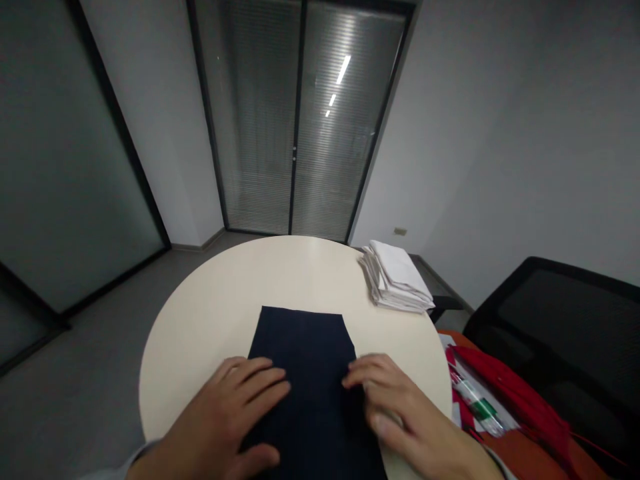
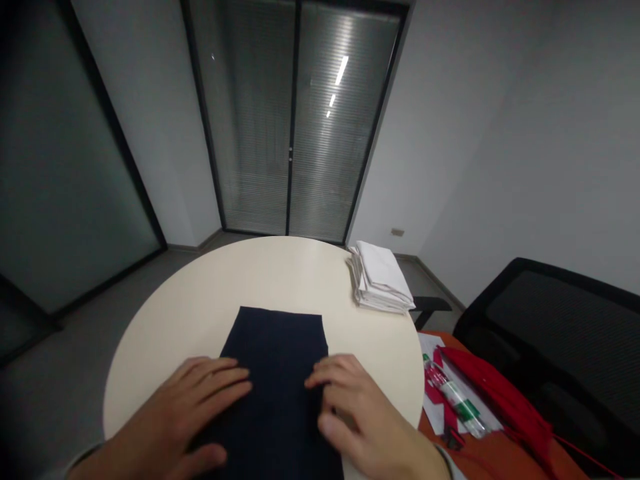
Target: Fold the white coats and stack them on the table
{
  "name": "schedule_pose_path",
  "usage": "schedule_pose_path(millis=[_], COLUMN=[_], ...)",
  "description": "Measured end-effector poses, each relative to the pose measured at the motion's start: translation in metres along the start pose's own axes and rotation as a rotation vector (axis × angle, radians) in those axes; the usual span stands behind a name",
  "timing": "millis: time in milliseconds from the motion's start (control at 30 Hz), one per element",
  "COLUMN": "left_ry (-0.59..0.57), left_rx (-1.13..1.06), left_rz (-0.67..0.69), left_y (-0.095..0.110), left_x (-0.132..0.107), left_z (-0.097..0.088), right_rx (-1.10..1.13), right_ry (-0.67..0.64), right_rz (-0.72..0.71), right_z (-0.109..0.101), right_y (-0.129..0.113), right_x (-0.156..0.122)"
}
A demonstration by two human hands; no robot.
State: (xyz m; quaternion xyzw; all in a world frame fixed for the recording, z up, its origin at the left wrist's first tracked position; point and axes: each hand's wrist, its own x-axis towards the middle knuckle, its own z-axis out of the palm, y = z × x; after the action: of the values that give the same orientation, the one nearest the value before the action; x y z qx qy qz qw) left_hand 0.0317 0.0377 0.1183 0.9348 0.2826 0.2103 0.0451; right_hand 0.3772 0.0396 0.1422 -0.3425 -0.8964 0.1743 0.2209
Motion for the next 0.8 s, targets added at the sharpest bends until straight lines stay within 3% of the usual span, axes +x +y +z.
schedule_pose_path(millis=[133, 267, 367, 467, 533, 633, 700, 800], left_ry=[-0.158, -0.146, -0.174, -0.307, -0.401, -0.458, -0.45, -0.377], left_rx=[0.092, 0.112, 0.004, -0.187, -0.295, -0.36, -0.359, -0.345], left_rz=[0.264, 0.265, 0.217, 0.133, 0.066, -0.018, -0.057, -0.097], left_y=[0.016, 0.012, 0.008, 0.008, 0.005, -0.007, -0.016, -0.027], left_x=[0.027, 0.017, 0.015, 0.026, 0.038, 0.055, 0.06, 0.057], left_z=[0.043, 0.077, 0.073, 0.053, 0.039, 0.03, 0.032, 0.041], right_rx=[-0.13, -0.305, -0.277, -0.268, -0.314, -0.409, -0.512, -0.746], right_ry=[0.046, -0.191, -0.358, -0.481, -0.459, -0.31, -0.175, 0.025], right_rz=[0.202, 0.338, 0.33, 0.299, 0.284, 0.262, 0.202, -0.06], right_z=[0.005, 0.028, 0.027, 0.008, -0.008, -0.028, -0.033, -0.018], right_y=[0.035, 0.081, 0.103, 0.112, 0.11, 0.087, 0.058, 0.011], right_x=[0.071, 0.122, 0.147, 0.171, 0.184, 0.187, 0.171, 0.121])
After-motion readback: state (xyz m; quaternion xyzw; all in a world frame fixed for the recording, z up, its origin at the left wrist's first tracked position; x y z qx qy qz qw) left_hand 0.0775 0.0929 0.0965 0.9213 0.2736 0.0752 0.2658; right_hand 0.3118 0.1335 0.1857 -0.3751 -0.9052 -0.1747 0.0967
